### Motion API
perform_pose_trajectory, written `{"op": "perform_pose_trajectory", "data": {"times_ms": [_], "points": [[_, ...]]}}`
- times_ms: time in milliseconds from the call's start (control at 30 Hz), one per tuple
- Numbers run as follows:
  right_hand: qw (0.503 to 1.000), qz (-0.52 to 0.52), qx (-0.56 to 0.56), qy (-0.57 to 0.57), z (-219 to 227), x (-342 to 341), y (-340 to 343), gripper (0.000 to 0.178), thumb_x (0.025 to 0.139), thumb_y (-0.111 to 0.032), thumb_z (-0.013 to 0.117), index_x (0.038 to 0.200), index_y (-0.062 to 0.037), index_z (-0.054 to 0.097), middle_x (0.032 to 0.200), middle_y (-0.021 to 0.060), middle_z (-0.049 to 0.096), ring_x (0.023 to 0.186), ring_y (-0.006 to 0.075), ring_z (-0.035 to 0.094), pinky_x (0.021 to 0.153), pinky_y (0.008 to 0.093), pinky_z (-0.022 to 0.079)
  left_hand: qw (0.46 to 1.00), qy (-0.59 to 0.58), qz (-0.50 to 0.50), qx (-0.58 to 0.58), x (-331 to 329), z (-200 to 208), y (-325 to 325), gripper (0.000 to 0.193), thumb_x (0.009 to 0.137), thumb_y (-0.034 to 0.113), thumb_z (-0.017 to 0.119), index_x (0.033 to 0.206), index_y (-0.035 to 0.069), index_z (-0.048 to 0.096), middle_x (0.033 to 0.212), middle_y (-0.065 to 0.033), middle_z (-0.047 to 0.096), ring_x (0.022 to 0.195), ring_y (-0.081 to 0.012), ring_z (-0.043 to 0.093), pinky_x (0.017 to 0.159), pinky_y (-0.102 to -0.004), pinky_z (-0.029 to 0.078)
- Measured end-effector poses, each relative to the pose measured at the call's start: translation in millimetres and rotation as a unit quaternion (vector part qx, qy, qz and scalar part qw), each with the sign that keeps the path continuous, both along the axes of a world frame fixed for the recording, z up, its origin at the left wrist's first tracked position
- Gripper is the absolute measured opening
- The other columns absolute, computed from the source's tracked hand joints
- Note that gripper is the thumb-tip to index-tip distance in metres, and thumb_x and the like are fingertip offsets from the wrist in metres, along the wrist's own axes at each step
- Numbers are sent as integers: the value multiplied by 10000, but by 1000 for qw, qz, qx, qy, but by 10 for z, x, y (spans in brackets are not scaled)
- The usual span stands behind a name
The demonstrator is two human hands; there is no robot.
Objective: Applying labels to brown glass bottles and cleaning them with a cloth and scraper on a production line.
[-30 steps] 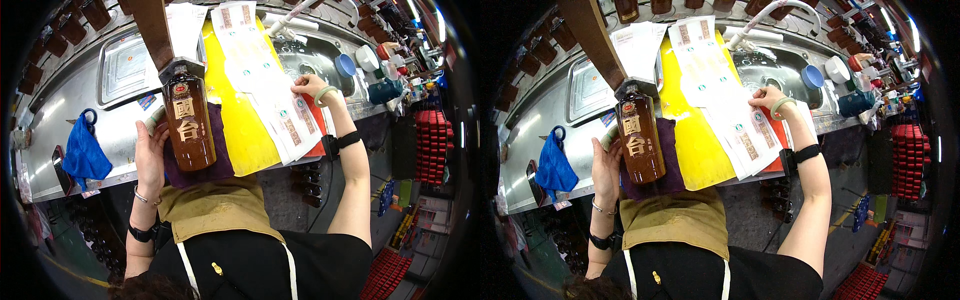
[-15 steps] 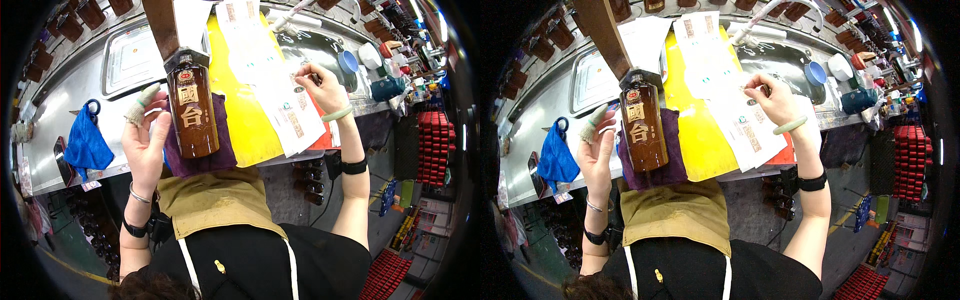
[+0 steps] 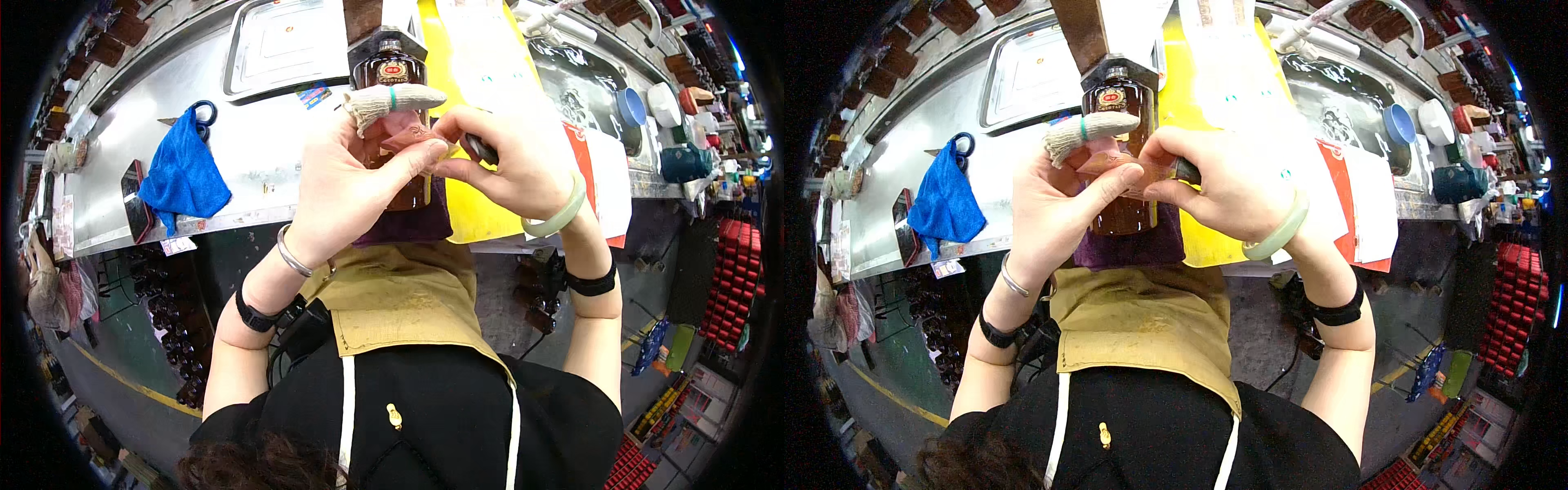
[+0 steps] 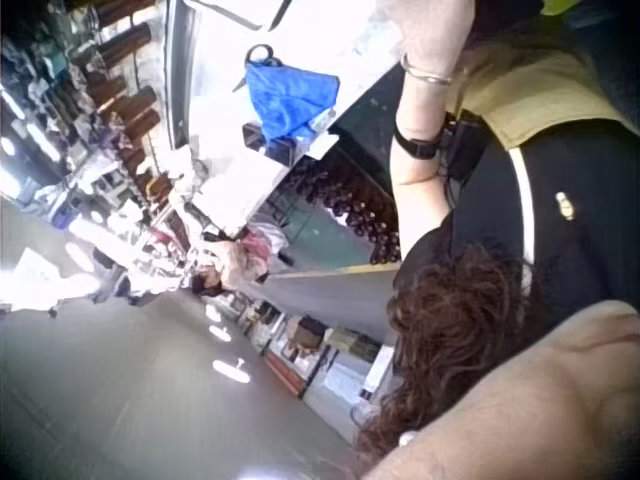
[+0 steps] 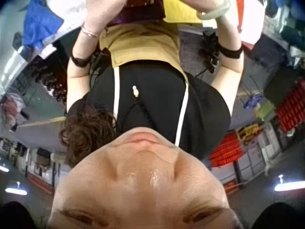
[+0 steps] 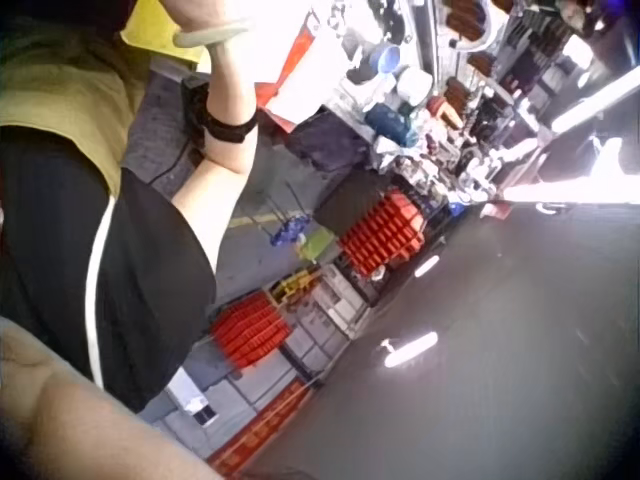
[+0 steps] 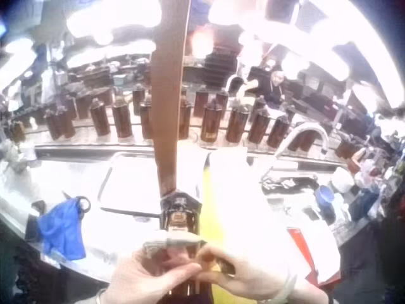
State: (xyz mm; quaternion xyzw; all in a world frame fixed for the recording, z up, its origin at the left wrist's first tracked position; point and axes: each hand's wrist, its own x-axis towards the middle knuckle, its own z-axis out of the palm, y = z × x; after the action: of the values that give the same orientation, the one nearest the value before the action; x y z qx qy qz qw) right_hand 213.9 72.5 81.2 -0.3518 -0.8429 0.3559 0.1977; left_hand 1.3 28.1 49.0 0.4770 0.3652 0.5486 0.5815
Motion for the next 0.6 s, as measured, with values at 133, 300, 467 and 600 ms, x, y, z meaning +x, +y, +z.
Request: {"op": "perform_pose_trajectory", "data": {"times_ms": [133, 300, 467, 600], "points": [[997, 30, -41, -65, -162, 87, 2, 178, 902, -157, 788, 999, -46, 688, 898, 134, 723, 866, 308, 702, 776, 406, 538, 992, 66, 86, 68, -242, -47, -199, 418, 920, -56, 773, 1308, 6, 630, 1076, -39, 697, 992, -122, 680, 916, -295, 557], [996, 11, 8, -87, -157, 149, -153, 176, 912, -222, 802, 978, -81, 720, 861, 69, 712, 842, 246, 680, 787, 368, 521, 992, 15, 121, -5, -564, -395, -420, 344, 1033, 24, 653, 1372, -5, 601, 1045, -1, 609, 922, -107, 598, 827, -289, 500], [984, -154, -83, -34, -386, 53, -304, 209, 960, -234, 765, 906, -41, 706, 768, 63, 602, 722, 205, 551, 686, 352, 445, 985, 6, 145, -97, -635, -842, -445, 315, 1062, 105, 640, 1363, 20, 602, 1070, -9, 648, 939, -72, 631, 833, -252, 526], [976, -210, -55, -12, -601, 61, -391, 214, 972, -238, 760, 910, -42, 702, 725, 32, 571, 658, 131, 501, 633, 303, 416, 981, -133, 62, -125, -514, -856, -384, 334, 1106, 136, 532, 1395, -27, 577, 1112, -79, 695, 947, -130, 678, 842, -301, 566]]}}
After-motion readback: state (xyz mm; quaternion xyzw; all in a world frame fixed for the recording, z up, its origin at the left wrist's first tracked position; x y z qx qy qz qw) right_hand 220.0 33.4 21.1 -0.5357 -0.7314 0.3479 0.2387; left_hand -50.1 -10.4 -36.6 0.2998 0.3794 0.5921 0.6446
